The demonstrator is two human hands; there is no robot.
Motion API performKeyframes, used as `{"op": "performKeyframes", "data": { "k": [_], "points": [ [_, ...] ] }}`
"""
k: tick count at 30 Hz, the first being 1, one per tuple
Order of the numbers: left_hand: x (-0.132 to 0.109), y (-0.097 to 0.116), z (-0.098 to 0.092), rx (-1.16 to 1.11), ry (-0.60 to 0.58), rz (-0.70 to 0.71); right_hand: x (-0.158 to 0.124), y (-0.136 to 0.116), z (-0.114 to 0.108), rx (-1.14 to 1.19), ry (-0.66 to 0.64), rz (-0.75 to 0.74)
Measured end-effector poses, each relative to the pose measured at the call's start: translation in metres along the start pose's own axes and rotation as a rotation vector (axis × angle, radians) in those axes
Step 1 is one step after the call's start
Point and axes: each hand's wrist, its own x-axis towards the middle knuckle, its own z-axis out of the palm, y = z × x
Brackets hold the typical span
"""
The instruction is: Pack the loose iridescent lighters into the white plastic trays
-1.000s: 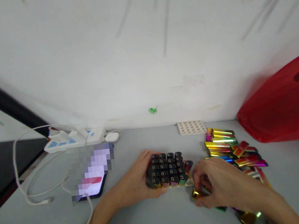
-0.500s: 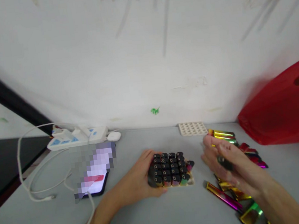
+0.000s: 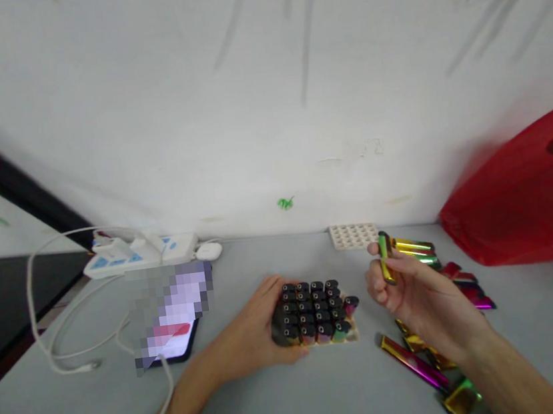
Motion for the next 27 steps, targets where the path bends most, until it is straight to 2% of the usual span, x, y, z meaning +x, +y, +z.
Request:
{"op": "performKeyframes", "data": {
  "k": [3, 8, 12, 16, 20, 22, 27],
  "points": [
    [0.000, -0.001, 0.001, 0.003, -0.006, 0.006, 0.000, 0.004, 0.003, -0.058, -0.005, 0.043],
    [-0.001, -0.003, 0.002, 0.017, 0.014, 0.032, 0.004, 0.009, 0.006, 0.052, -0.057, 0.169],
    [0.000, -0.003, 0.002, 0.013, 0.009, 0.030, 0.006, 0.013, 0.006, 0.053, -0.119, 0.220],
    [0.000, -0.001, 0.001, 0.018, 0.012, 0.019, 0.004, 0.017, 0.008, -0.007, -0.061, 0.204],
    [0.000, -0.002, 0.001, 0.017, 0.013, 0.012, 0.000, 0.018, 0.011, -0.144, -0.022, 0.081],
    [0.000, -0.002, 0.001, 0.020, 0.013, 0.019, -0.001, 0.017, 0.011, -0.150, -0.025, 0.049],
    [0.001, 0.000, 0.001, 0.033, 0.015, 0.025, 0.000, 0.015, 0.011, -0.075, -0.095, 0.100]
  ]
}}
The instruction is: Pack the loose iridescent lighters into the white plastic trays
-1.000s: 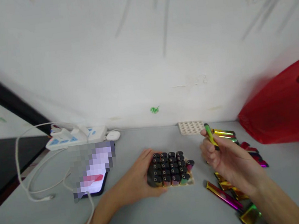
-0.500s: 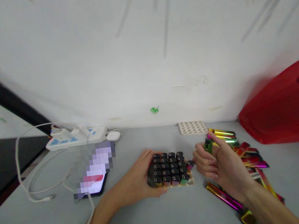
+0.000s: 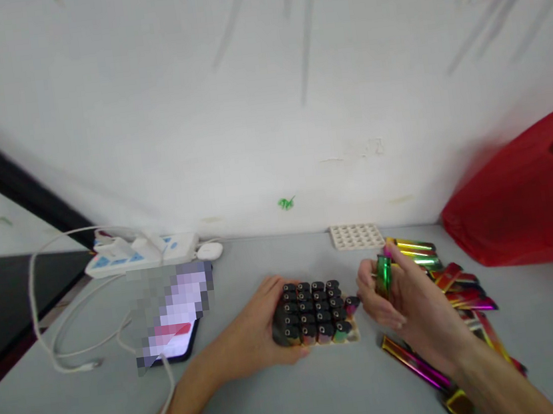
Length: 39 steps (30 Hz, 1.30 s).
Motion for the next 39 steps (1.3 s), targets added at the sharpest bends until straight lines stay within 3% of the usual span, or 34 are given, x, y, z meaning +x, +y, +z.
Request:
{"op": "performKeyframes", "data": {
  "k": [16, 26, 39],
  "points": [
    [-0.001, 0.000, 0.000, -0.017, -0.008, -0.016, 0.002, -0.003, -0.002, 0.080, -0.018, 0.048],
    [-0.001, 0.000, 0.001, -0.020, 0.013, -0.015, 0.004, 0.005, -0.006, 0.067, -0.040, 0.154],
    [-0.001, -0.001, 0.000, -0.027, -0.002, -0.023, 0.002, 0.015, -0.008, -0.012, 0.104, 0.116]
  ]
}}
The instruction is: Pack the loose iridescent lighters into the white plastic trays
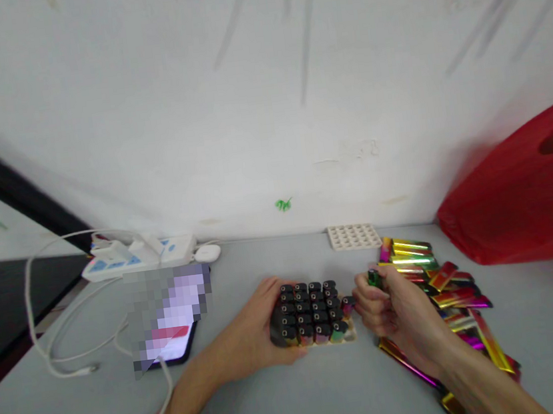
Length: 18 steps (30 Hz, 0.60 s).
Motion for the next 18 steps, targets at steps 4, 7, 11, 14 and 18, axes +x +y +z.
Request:
{"op": "performKeyframes", "data": {
  "k": [4, 7, 11, 14, 18],
  "points": [
    [-0.0004, -0.0002, -0.0003, -0.002, -0.005, 0.004, 0.0020, -0.0037, 0.0002, -0.003, -0.023, 0.041],
    [-0.0008, -0.0006, -0.0002, 0.004, 0.000, 0.011, 0.0023, -0.0071, 0.0012, -0.002, -0.050, 0.052],
    [-0.0004, -0.0001, 0.0002, 0.001, 0.007, 0.002, 0.0015, -0.0083, 0.0029, 0.016, -0.062, 0.062],
    [0.0000, 0.0010, 0.0000, -0.004, 0.007, -0.009, 0.0013, -0.0078, 0.0035, 0.022, -0.059, 0.062],
    [0.0001, 0.0022, -0.0006, -0.007, 0.006, -0.004, 0.0021, -0.0074, 0.0031, 0.025, -0.068, 0.065]
  ]
}}
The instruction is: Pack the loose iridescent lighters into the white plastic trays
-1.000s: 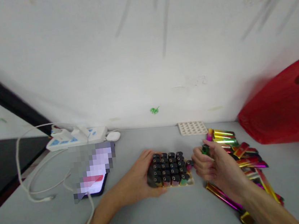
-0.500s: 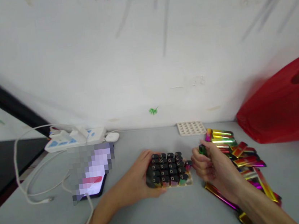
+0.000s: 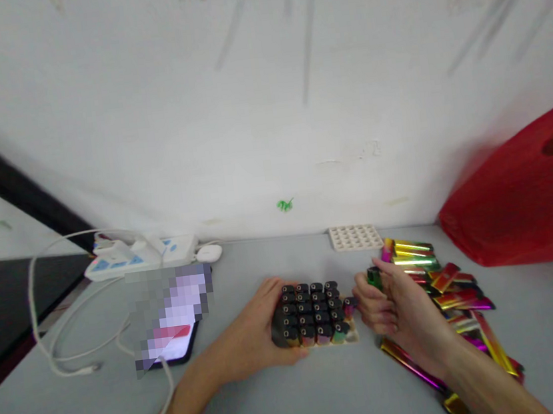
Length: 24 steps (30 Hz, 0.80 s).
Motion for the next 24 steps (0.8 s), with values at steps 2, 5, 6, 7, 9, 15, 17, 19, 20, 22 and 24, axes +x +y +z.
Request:
{"op": "performKeyframes", "data": {
  "k": [2, 5, 6, 7, 9, 15, 17, 19, 20, 22, 24],
  "points": [
    [0.0000, 0.0002, -0.0002, 0.000, -0.001, 0.000, 0.0004, 0.0001, -0.0006, -0.004, -0.004, 0.004],
    [0.0001, 0.0000, -0.0002, 0.006, -0.002, -0.001, 0.0006, 0.0001, -0.0013, -0.020, 0.004, 0.008],
    [0.0001, -0.0003, 0.0000, 0.007, -0.001, 0.001, 0.0006, 0.0002, -0.0014, -0.023, 0.006, 0.008],
    [0.0000, -0.0006, 0.0002, 0.008, 0.001, 0.003, 0.0005, 0.0002, -0.0014, -0.026, 0.006, 0.009],
    [0.0000, -0.0014, 0.0006, 0.009, 0.007, 0.007, 0.0002, 0.0005, -0.0013, -0.031, 0.001, 0.014],
    [0.0000, -0.0018, 0.0009, 0.011, 0.002, 0.013, -0.0003, 0.0038, -0.0017, -0.065, 0.038, 0.016],
    [0.0002, -0.0012, 0.0005, 0.013, 0.001, 0.010, -0.0003, 0.0051, -0.0021, -0.067, 0.062, 0.014],
    [0.0004, -0.0006, 0.0000, 0.013, -0.007, 0.010, -0.0005, 0.0059, -0.0020, -0.062, 0.086, 0.017],
    [0.0005, -0.0004, -0.0002, 0.013, -0.011, 0.010, -0.0007, 0.0061, -0.0018, -0.058, 0.095, 0.020],
    [0.0006, -0.0003, -0.0004, 0.011, -0.018, 0.014, -0.0014, 0.0064, -0.0010, -0.047, 0.109, 0.025],
    [0.0008, -0.0008, -0.0004, 0.011, -0.016, 0.014, -0.0018, 0.0068, -0.0004, -0.038, 0.116, 0.027]
  ]
}}
